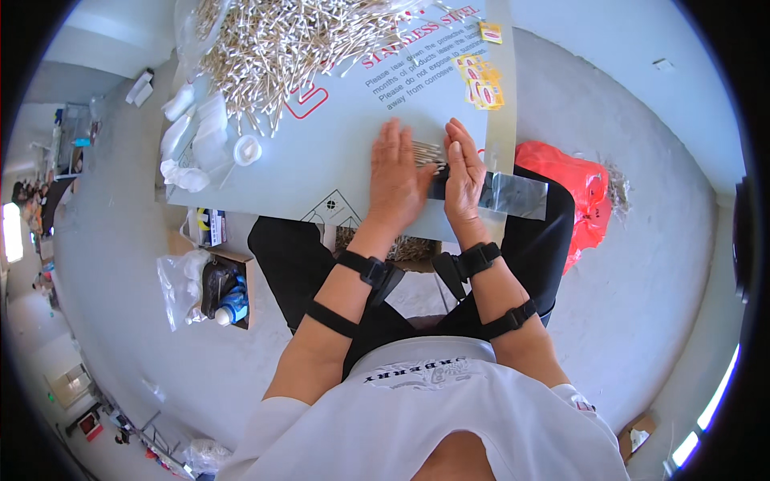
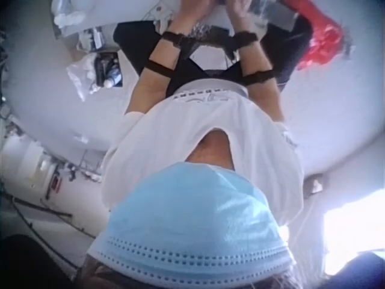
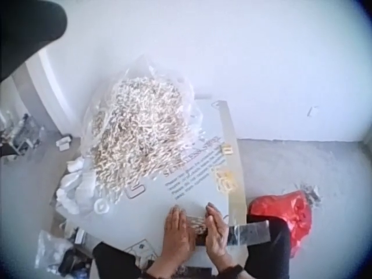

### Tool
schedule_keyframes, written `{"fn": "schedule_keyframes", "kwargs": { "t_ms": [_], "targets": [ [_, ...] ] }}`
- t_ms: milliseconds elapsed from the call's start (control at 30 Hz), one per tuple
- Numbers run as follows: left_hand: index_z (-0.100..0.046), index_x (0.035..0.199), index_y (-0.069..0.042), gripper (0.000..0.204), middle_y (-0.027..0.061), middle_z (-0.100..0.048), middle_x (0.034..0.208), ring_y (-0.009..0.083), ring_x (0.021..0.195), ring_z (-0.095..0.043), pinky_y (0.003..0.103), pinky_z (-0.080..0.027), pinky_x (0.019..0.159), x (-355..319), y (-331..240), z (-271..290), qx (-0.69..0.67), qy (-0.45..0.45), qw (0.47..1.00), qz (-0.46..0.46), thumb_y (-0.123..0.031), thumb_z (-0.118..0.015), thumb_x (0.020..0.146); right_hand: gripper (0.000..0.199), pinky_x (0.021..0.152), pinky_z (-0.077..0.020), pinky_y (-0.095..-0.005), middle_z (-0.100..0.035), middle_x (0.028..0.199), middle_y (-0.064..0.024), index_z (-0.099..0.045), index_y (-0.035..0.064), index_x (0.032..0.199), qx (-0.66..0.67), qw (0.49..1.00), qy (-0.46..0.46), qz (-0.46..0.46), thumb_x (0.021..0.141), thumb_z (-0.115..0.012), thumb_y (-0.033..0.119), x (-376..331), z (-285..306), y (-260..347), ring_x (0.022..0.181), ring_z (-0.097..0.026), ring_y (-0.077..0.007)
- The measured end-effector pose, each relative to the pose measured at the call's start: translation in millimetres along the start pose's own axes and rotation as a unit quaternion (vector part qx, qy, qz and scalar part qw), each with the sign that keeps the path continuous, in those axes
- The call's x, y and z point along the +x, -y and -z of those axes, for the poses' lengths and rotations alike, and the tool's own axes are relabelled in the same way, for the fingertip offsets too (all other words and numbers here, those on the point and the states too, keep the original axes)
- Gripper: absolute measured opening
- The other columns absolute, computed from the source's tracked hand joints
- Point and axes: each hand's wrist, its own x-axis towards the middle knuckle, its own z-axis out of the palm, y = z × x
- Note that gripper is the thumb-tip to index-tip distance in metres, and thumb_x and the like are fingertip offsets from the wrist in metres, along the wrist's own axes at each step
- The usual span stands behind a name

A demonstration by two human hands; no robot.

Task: Recorder is counting cotton swabs and placing them into individual plastic packets before putting them into a larger red bag.

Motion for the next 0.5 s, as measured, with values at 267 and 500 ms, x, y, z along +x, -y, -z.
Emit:
{"fn": "schedule_keyframes", "kwargs": {
  "t_ms": [267,500],
  "targets": [
    [-0.030,0.148,0.001,0.051,0.0243,-0.026,0.155,0.0380,0.144,-0.026,0.044,-0.023,0.117,20,-16,-16,-0.301,-0.114,0.943,0.083,-0.024,-0.039,0.105,0.034,0.110,-0.0371,-0.0312,-0.050,0.142,-0.0141,-0.056,-0.0071,0.127,0.076,0.996,-0.044,-0.022,0.103,-0.047,0.016,4,4,-2,0.129,-0.048,-0.0208],
    [-0.035,0.147,-0.001,0.052,0.0189,-0.036,0.152,0.0340,0.142,-0.033,0.040,-0.025,0.117,21,-17,-4,-0.352,-0.055,0.932,0.068,-0.014,-0.049,0.099,0.036,0.105,-0.0417,-0.0296,-0.054,0.138,-0.0116,-0.058,-0.0052,0.127,0.098,0.991,-0.078,-0.042,0.104,-0.049,0.020,2,26,4,0.124,-0.052,-0.0183]
  ]
}}
